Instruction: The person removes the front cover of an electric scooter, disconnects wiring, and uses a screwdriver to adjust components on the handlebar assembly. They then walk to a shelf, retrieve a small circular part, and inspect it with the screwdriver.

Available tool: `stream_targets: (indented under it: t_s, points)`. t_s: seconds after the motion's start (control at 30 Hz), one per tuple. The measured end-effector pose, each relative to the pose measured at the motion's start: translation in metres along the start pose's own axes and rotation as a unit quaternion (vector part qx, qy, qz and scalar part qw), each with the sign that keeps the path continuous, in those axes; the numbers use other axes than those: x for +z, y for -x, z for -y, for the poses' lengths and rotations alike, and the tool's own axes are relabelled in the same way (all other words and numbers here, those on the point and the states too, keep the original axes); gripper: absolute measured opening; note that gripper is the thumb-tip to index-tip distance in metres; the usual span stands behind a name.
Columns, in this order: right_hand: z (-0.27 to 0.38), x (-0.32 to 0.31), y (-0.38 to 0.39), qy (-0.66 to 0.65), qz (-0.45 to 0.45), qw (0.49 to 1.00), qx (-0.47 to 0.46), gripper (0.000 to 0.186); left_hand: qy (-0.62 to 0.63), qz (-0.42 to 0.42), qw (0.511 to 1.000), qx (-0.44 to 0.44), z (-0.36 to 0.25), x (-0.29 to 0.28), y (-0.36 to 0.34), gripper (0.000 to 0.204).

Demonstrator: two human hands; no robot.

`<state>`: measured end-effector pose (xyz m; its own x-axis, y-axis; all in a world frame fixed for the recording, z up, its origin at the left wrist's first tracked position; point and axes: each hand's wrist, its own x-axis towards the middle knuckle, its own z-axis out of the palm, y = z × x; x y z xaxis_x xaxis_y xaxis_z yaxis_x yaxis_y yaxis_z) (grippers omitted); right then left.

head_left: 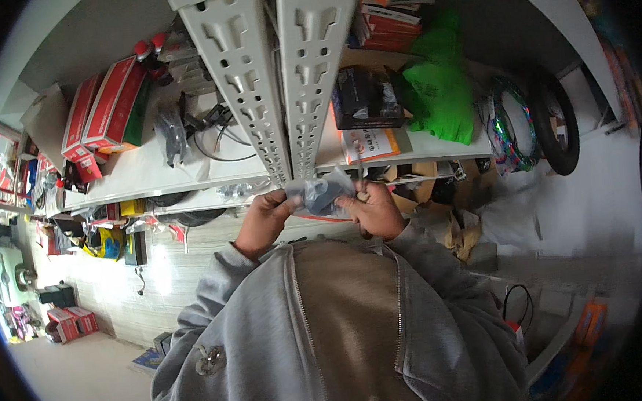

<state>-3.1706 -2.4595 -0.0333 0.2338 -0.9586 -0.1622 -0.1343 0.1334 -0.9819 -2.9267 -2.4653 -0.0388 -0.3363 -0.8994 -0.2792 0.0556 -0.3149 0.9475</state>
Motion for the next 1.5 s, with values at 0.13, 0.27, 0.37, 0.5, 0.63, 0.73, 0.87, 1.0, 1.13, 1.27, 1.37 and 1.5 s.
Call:
stream_targets:
  t_s: [0.13,0.27,0.37,0.5,0.63,0.73,0.87,1.0,1.13,1.27,1.37,1.5]
  points:
    - [0.003,-0.008,0.001,-0.041,-0.102,0.993,0.034,0.02,0.148,-0.043,0.986,-0.07,0.003,-0.001,-0.001,0.024]
    - [0.006,-0.022,-0.002,-0.1,-0.192,0.976,0.003,0.028,0.283,-0.092,0.951,-0.085,0.007,-0.012,0.004,0.024]
    - [0.004,-0.033,-0.004,-0.079,-0.241,0.967,0.007,0.024,0.364,-0.086,0.923,-0.088,0.016,-0.023,0.01,0.024]
    - [-0.002,-0.039,-0.006,-0.012,-0.201,0.98,-0.001,0.017,0.4,-0.102,0.904,-0.112,0.032,-0.029,0.013,0.026]
    - [-0.002,-0.031,-0.011,0.03,-0.159,0.987,0.005,0.017,0.417,-0.079,0.901,-0.09,0.045,-0.036,0.014,0.026]
    - [-0.002,-0.024,-0.014,0.04,-0.104,0.994,-0.009,0.026,0.436,-0.078,0.893,-0.076,0.05,-0.039,0.015,0.024]
    - [-0.008,-0.015,-0.019,0.042,-0.048,0.998,0.0,0.024,0.449,-0.075,0.889,-0.055,0.054,-0.043,0.017,0.021]
    - [-0.007,-0.007,-0.024,0.094,-0.006,0.996,0.005,0.022,0.448,-0.078,0.89,-0.042,0.057,-0.046,0.02,0.021]
    - [-0.002,0.001,-0.026,0.113,0.007,0.993,0.025,0.021,0.46,-0.09,0.881,-0.057,0.058,-0.049,0.021,0.021]
    - [0.0,0.006,-0.027,0.133,0.015,0.991,0.02,0.02,0.471,-0.091,0.876,-0.055,0.061,-0.051,0.022,0.02]
    - [-0.002,0.009,-0.029,0.159,0.024,0.987,0.008,0.019,0.476,-0.087,0.874,-0.051,0.064,-0.052,0.023,0.019]
    - [-0.003,0.012,-0.029,0.109,0.037,0.993,0.022,0.019,0.471,-0.087,0.877,-0.047,0.071,-0.056,0.023,0.019]
